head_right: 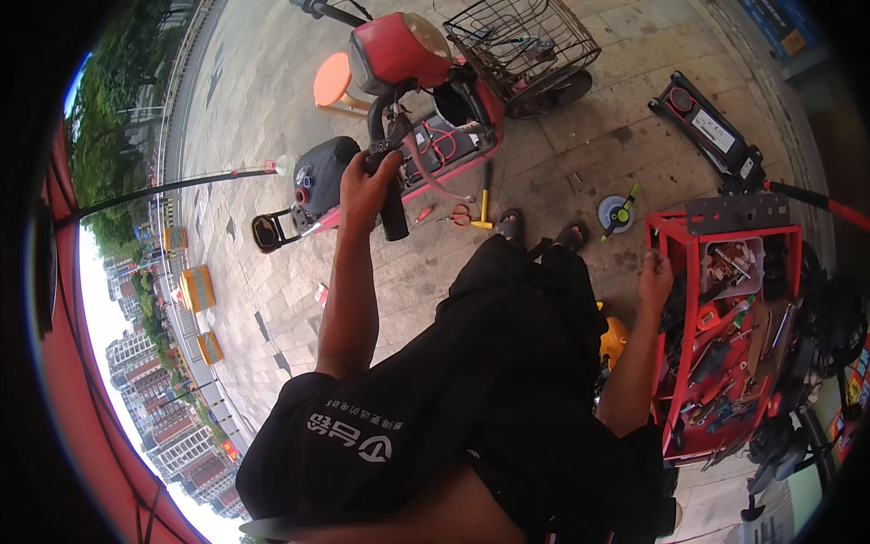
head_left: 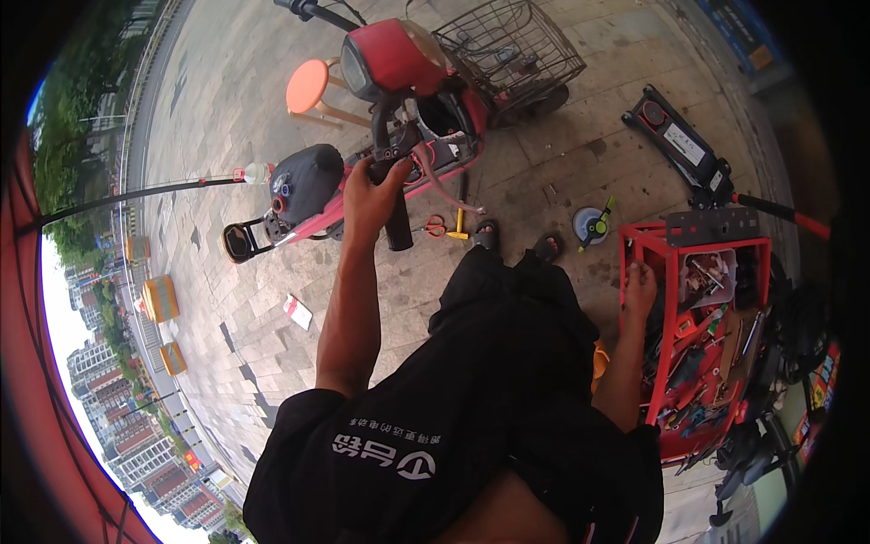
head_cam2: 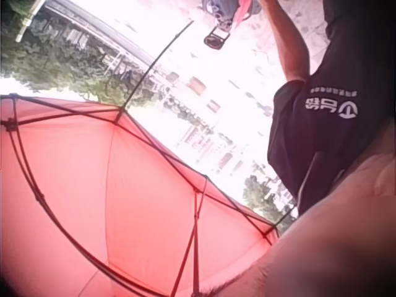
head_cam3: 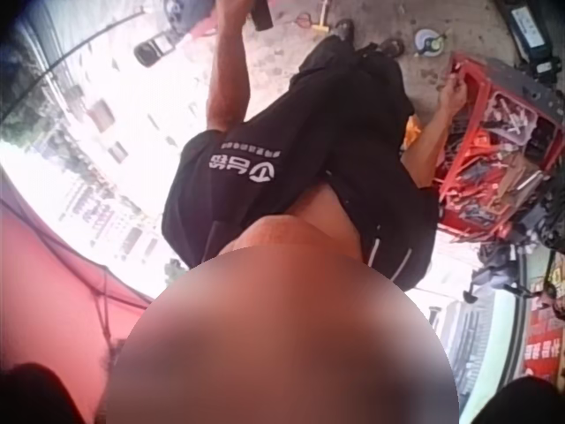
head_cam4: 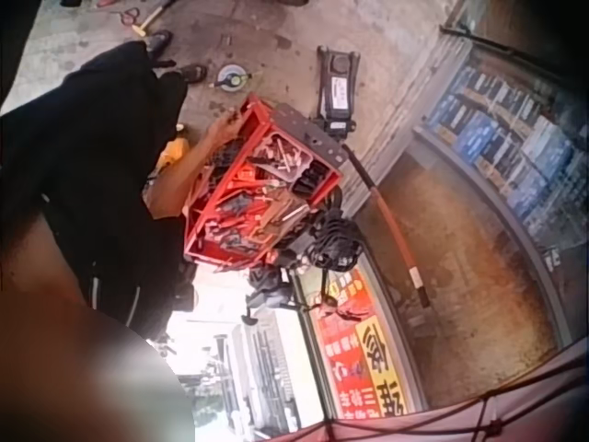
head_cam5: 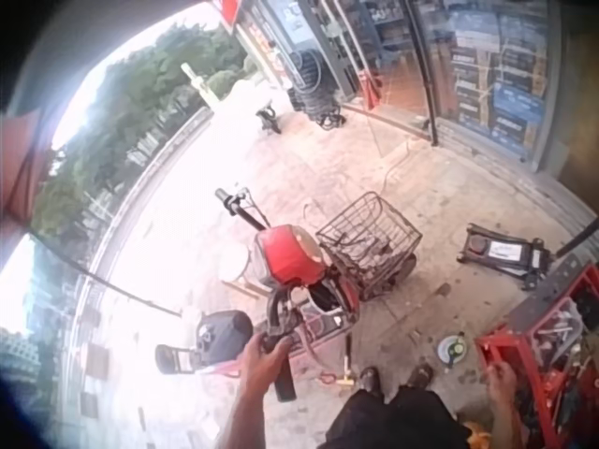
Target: The person removes the left handlebar grip from an electric scooter, uses a screwdriver to loosen a clamp, and then reattaches the grip. The person handles the handlebar, grip, and screwdriver throughout the process.
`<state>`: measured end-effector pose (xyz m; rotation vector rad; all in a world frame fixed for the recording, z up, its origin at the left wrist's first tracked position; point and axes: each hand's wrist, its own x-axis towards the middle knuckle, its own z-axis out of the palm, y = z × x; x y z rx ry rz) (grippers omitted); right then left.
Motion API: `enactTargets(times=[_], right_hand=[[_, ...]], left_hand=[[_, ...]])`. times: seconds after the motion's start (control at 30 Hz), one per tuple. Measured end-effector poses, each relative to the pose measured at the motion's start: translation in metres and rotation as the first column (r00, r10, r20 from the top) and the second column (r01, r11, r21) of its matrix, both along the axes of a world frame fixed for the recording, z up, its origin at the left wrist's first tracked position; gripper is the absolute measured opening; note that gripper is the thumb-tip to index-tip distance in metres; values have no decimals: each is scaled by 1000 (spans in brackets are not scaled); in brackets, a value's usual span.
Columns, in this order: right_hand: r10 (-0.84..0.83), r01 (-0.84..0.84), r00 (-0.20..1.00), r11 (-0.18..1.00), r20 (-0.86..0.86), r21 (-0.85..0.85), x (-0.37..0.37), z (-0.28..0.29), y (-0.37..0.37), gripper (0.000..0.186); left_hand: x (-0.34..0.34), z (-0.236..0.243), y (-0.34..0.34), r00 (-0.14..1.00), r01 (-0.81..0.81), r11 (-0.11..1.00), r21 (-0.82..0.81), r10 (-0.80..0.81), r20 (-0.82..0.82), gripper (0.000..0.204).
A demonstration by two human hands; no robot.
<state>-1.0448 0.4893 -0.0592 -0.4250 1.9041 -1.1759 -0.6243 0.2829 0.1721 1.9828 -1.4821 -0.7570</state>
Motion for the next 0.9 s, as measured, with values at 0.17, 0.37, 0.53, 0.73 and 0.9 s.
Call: enactTargets(times=[0.17,0.37,0.53,0.73,0.9], right_hand=[[5,-6,998,1000,56,13,-5,-7,7,20],[8,-8,999,1000,34,-2,-5,-12,10,18],[51,-52,998,998,34,21,-7,-11,4,22],[35,-41,995,997,88,61,-2,-8,0,23],[111,-97,986,989,-125,112,8,-6,2,23]], left_hand=[[-13,13,-3,982,-9,997,81,24,-188,47],[-12,11,-2,970,-17,997,78,36,-241,43],[-4,10,-3,974,34,994,104,-10,-225,43],[-1,-7,0,933,-2,999,32,14,-360,37],[-3,-6,-4,937,17,1000,0,-16,-348,25]])
